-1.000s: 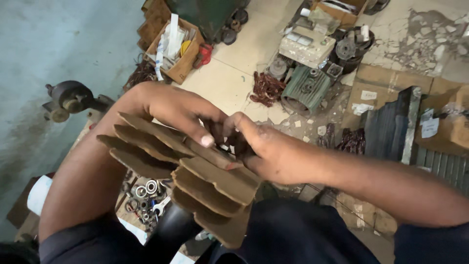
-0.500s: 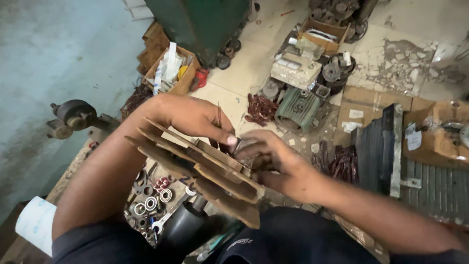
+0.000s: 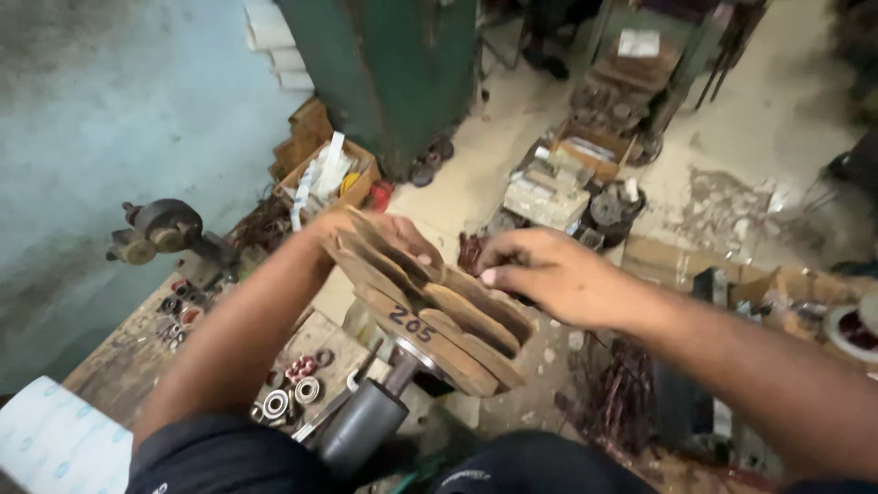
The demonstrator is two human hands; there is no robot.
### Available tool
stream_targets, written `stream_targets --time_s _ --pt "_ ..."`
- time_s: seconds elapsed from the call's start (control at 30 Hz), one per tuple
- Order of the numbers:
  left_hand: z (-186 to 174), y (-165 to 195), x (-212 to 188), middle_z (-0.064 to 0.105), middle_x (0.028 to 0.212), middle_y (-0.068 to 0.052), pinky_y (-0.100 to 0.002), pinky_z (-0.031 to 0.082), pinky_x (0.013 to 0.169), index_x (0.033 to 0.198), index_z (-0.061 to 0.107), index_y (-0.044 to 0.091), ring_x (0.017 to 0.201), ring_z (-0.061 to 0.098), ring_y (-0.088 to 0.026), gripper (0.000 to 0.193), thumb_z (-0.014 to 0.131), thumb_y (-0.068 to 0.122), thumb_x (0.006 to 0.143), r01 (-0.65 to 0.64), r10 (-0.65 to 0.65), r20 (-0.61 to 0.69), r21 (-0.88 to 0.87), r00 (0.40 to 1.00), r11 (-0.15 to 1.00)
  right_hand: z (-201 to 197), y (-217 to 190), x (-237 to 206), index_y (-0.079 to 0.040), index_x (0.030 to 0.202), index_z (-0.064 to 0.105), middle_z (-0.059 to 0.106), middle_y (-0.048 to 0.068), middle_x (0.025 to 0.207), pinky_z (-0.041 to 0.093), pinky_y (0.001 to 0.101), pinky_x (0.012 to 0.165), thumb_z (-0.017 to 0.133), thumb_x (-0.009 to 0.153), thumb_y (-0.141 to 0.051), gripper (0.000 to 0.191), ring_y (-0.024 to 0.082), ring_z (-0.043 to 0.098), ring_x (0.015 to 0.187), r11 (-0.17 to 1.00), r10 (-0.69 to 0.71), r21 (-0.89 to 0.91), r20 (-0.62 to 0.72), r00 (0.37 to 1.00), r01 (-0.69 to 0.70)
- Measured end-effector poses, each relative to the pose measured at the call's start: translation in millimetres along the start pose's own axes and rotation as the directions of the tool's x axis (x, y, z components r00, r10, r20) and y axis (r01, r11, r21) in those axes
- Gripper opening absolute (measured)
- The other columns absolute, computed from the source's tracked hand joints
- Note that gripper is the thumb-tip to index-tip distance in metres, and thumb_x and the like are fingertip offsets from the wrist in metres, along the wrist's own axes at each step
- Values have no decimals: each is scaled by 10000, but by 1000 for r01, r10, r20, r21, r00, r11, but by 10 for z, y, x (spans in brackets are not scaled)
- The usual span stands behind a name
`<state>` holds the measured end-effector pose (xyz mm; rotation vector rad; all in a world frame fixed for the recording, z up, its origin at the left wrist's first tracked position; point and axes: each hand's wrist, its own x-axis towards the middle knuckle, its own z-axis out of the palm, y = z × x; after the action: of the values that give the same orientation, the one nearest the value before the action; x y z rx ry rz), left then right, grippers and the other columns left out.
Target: The person handles a small component, then fits a spool of copper wire onto a hand-cranked winding machine and turns the crank with one hand while guiding the wire with the other to wind it onto the spool. A second person briefly approaches and the person resumes cranking the winder.
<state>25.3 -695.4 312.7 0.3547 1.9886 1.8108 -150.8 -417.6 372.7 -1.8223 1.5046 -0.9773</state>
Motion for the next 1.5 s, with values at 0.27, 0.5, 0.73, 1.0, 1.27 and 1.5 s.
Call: stream_targets --time_s 0.27,0.5,0.73,1.0,1.27,1.5 --pt "-394 -964 -114 654 1322 -104 -388 496 1038 1285 690 14 1236 592 -190 464 811 272 918 -368 377 -23 172 926 914 -40 -799 553 -42 999 758 712 101 804 533 339 686 670 889 -247 248 171 660 751 901 390 -230 53 919 -369" --pt "-511 -1091 -12 629 1287 -71 -392 497 1042 1289 679 36 1214 568 -167 483 852 278 909 -412 420 -51 118 906 904 -142 -1391 712 -93 1174 621 597 55 720 496 332 560 647 845 -171 339 153 566 664 899 351 -301 62 934 -318" --pt "-513 -1103 8 613 1315 -73 -399 473 1081 1321 640 52 1257 567 -184 515 820 287 899 -411 437 -47 263 898 873 -15 -1938 747 -101 1203 526 662 33 851 548 350 684 573 926 -97 281 175 633 799 814 142 -580 155 978 -26" --pt "-399 -999 44 612 1332 -83 -408 483 1083 1328 646 39 1271 565 -192 461 785 252 944 -420 427 -61 95 902 902 2 -2152 183 -96 1216 526 662 83 759 510 408 639 608 903 -149 327 238 656 679 734 289 -641 -4 957 -225" --pt "-309 -766 -44 614 1379 -82 -408 450 1158 1383 642 35 1331 539 -190 384 655 258 1070 -378 415 8 428 910 821 106 -1152 -827 -76 1124 626 701 98 973 558 335 719 730 846 43 319 188 681 824 909 -73 -409 -352 933 -84" --pt "-285 -821 -100 572 1410 -103 -403 429 1130 1369 579 13 1329 515 -209 460 658 280 1002 -260 265 -23 137 964 956 731 -214 -1245 -70 1128 673 737 157 1092 557 376 922 746 731 14 413 228 726 1056 955 2 -241 -572 820 -170"
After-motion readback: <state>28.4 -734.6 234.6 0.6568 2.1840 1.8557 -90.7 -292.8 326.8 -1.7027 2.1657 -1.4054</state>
